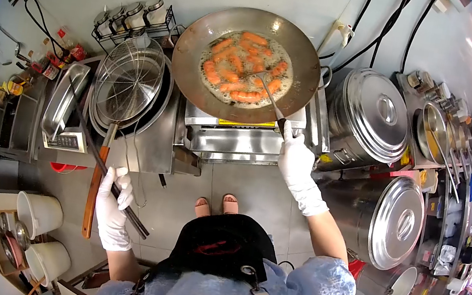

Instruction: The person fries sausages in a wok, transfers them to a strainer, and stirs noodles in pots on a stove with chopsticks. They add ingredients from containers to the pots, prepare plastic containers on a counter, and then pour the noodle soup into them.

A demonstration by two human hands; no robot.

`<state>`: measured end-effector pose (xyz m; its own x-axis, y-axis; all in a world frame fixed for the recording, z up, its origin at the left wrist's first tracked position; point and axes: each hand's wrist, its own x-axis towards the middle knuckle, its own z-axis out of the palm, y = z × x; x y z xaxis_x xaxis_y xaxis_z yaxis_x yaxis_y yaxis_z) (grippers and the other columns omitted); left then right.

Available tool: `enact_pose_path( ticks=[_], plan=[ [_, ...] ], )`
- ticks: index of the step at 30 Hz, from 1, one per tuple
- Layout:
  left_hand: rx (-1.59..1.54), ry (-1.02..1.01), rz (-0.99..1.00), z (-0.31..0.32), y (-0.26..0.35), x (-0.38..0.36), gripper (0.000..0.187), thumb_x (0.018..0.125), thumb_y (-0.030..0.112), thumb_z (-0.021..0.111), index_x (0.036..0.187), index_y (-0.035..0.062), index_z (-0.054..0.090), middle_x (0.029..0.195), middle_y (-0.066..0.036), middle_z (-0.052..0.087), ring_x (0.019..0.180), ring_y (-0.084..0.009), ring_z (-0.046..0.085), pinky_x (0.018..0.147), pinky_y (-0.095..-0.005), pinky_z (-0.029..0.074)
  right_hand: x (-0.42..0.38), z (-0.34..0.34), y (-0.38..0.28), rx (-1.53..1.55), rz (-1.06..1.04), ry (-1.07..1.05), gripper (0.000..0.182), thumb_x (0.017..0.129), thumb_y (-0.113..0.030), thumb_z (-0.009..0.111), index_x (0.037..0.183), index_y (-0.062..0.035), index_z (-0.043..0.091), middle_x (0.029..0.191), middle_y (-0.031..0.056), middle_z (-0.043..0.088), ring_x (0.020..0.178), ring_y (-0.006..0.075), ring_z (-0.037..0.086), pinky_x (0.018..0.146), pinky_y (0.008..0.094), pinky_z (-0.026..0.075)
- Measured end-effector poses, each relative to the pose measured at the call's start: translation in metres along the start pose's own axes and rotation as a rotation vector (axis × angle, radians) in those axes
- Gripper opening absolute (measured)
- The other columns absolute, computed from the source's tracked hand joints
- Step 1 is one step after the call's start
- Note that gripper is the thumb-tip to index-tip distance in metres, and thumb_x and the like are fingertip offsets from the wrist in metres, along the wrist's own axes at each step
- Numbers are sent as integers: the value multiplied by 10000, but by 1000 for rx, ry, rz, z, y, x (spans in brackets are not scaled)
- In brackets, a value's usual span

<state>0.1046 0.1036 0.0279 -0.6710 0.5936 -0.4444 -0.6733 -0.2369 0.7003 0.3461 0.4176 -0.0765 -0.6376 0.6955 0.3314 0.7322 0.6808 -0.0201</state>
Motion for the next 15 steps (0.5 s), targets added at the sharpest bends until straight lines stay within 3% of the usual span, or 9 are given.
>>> enact_pose_path(
  ticks=[5, 9, 13, 15],
  plan=[
    [11, -126, -122, 30, -15, 17, 334, 956, 279, 486, 960, -40, 586, 666, -71, 533, 404, -74, 375, 357, -188, 271, 0, -2, -7, 72, 95, 20, 571, 760, -146, 627, 1310, -89, 482, 790, 146, 545, 556, 271, 579, 511, 367, 480],
    [83, -271, -221, 56, -34, 35, 332, 964, 274, 469, 958, -32, 597, 653, -70, 546, 405, -80, 377, 365, -196, 272, -16, -55, -15, 124, 261, -29, 533, 790, -213, 649, 1277, -62, 495, 955, 123, 557, 837, 277, 589, 646, 372, 501],
    [137, -490, -313, 101, -75, 42, 401, 974, 333, 432, 962, -31, 599, 669, -81, 567, 426, -100, 413, 380, -219, 286, -89, -116, -19, 352, 320, 181, 545, 762, -87, 667, 1275, -49, 485, 902, 118, 557, 756, 283, 580, 638, 363, 484],
    [16, -663, -413, 133, -108, 28, 434, 973, 370, 419, 990, -26, 596, 761, -124, 623, 560, -161, 552, 498, -252, 423, -144, -122, -13, 376, 280, 143, 617, 736, -61, 686, 1308, -41, 454, 841, 116, 548, 706, 273, 567, 624, 351, 477]
  ],
)
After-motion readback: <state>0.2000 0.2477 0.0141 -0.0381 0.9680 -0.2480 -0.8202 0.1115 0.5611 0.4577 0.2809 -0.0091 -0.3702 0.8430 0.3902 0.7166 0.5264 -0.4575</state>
